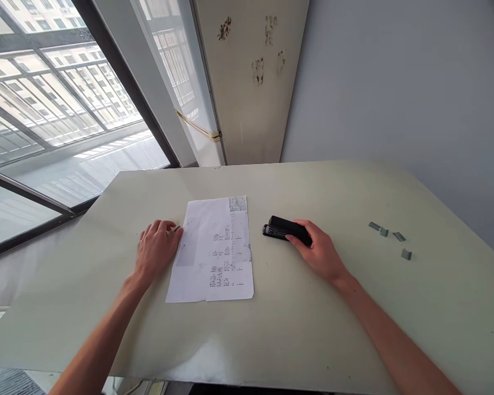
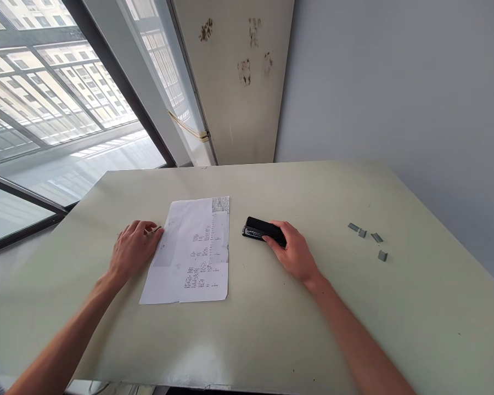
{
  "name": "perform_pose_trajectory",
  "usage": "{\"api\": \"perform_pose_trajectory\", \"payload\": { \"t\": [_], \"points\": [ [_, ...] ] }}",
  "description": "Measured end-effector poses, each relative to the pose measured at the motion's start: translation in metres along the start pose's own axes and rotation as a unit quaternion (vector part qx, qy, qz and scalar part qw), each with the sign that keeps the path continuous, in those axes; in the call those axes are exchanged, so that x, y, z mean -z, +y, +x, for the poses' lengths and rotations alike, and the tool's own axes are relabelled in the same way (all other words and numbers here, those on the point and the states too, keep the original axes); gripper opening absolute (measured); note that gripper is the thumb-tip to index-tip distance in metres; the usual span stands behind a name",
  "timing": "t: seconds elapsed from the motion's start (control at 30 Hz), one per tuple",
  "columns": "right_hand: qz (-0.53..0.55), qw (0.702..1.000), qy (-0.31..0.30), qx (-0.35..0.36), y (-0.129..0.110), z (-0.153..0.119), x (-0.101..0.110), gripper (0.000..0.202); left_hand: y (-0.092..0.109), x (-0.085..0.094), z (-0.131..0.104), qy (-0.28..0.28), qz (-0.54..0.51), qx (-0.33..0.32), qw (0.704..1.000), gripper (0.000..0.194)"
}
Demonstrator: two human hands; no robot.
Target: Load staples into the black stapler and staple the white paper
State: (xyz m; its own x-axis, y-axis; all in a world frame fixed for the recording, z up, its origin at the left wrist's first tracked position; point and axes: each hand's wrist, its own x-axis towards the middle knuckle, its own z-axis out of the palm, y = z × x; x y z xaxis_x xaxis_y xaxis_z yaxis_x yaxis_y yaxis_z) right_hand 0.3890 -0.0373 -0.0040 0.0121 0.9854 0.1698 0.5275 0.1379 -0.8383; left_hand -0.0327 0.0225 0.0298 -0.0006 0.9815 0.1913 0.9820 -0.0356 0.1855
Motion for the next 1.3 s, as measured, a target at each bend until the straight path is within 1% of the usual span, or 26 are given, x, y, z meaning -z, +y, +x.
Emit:
{"api": "perform_pose_trajectory", "payload": {
  "t": [0.07,0.13,0.2,0.27,0.3,0.37,0.43,0.47,0.53,0.6,0.7,0.8,0.9,0.97,1.0,1.1,1.17,1.23,1.27,1.3],
  "points": [
    [0.001,1.000,-0.002,-0.002,-0.001,0.000,0.000,0.035,0.007,0.003,-0.003,0.015,-0.012,-0.016,1.000,0.043],
    [0.004,1.000,-0.003,-0.002,0.000,0.000,0.000,0.033,0.020,0.007,-0.009,0.016,-0.042,-0.055,0.997,0.044],
    [0.012,1.000,-0.002,0.000,0.000,0.001,0.000,0.033,0.041,0.010,-0.016,-0.012,-0.095,-0.116,0.989,0.040],
    [0.019,1.000,-0.005,0.002,0.000,0.000,0.001,0.034,0.066,0.009,-0.022,-0.059,-0.159,-0.187,0.967,0.035],
    [0.021,1.000,-0.008,0.002,0.000,0.000,0.002,0.035,0.080,0.006,-0.024,-0.085,-0.190,-0.218,0.953,0.033],
    [0.025,1.000,-0.013,-0.003,-0.001,-0.001,0.004,0.036,0.106,-0.001,-0.026,-0.124,-0.240,-0.256,0.928,0.032],
    [0.031,0.999,-0.004,-0.021,-0.002,-0.002,0.006,0.039,0.128,-0.011,-0.023,-0.133,-0.277,-0.272,0.912,0.031],
    [0.034,0.999,0.010,-0.032,-0.002,-0.003,0.006,0.042,0.136,-0.015,-0.021,-0.136,-0.290,-0.274,0.907,0.030],
    [0.034,0.997,0.051,-0.048,0.000,-0.004,0.006,0.046,0.147,-0.023,-0.016,-0.138,-0.310,-0.267,0.902,0.029],
    [0.020,0.995,0.086,-0.051,0.003,-0.005,0.005,0.046,0.150,-0.028,-0.012,-0.142,-0.322,-0.244,0.904,0.027],
    [-0.029,0.993,0.102,-0.042,0.007,-0.005,0.001,0.043,0.144,-0.030,-0.008,-0.138,-0.331,-0.188,0.914,0.027],
    [-0.072,0.992,0.103,-0.027,0.008,-0.004,0.001,0.042,0.134,-0.031,-0.005,-0.117,-0.344,-0.139,0.921,0.027],
    [-0.062,0.992,0.104,-0.022,0.009,-0.003,0.003,0.042,0.129,-0.030,-0.003,-0.094,-0.362,-0.108,0.921,0.026],
    [-0.035,0.995,0.086,-0.025,0.008,-0.003,0.004,0.042,0.128,-0.030,-0.002,-0.088,-0.379,-0.086,0.917,0.027],
    [-0.025,0.997,0.063,-0.026,0.007,-0.003,0.005,0.042,0.129,-0.030,-0.003,-0.089,-0.389,-0.075,0.914,0.027],
    [-0.025,0.999,-0.008,-0.027,0.002,-0.002,0.005,0.045,0.130,-0.029,-0.005,-0.105,-0.433,-0.059,0.893,0.029],
    [-0.018,0.999,-0.020,-0.037,-0.004,-0.003,0.005,0.045,0.130,-0.028,-0.007,-0.116,-0.474,-0.059,0.871,0.030],
    [0.014,0.997,-0.020,-0.075,-0.013,-0.004,0.006,0.043,0.130,-0.027,-0.008,-0.118,-0.523,-0.051,0.843,0.032],
    [0.037,0.994,-0.026,-0.101,-0.018,-0.005,0.007,0.043,0.129,-0.026,-0.007,-0.116,-0.553,-0.040,0.824,0.033],
    [0.064,0.989,-0.035,-0.130,-0.023,-0.006,0.007,0.043,0.129,-0.027,-0.007,-0.116,-0.592,-0.023,0.798,0.035]
  ]
}}
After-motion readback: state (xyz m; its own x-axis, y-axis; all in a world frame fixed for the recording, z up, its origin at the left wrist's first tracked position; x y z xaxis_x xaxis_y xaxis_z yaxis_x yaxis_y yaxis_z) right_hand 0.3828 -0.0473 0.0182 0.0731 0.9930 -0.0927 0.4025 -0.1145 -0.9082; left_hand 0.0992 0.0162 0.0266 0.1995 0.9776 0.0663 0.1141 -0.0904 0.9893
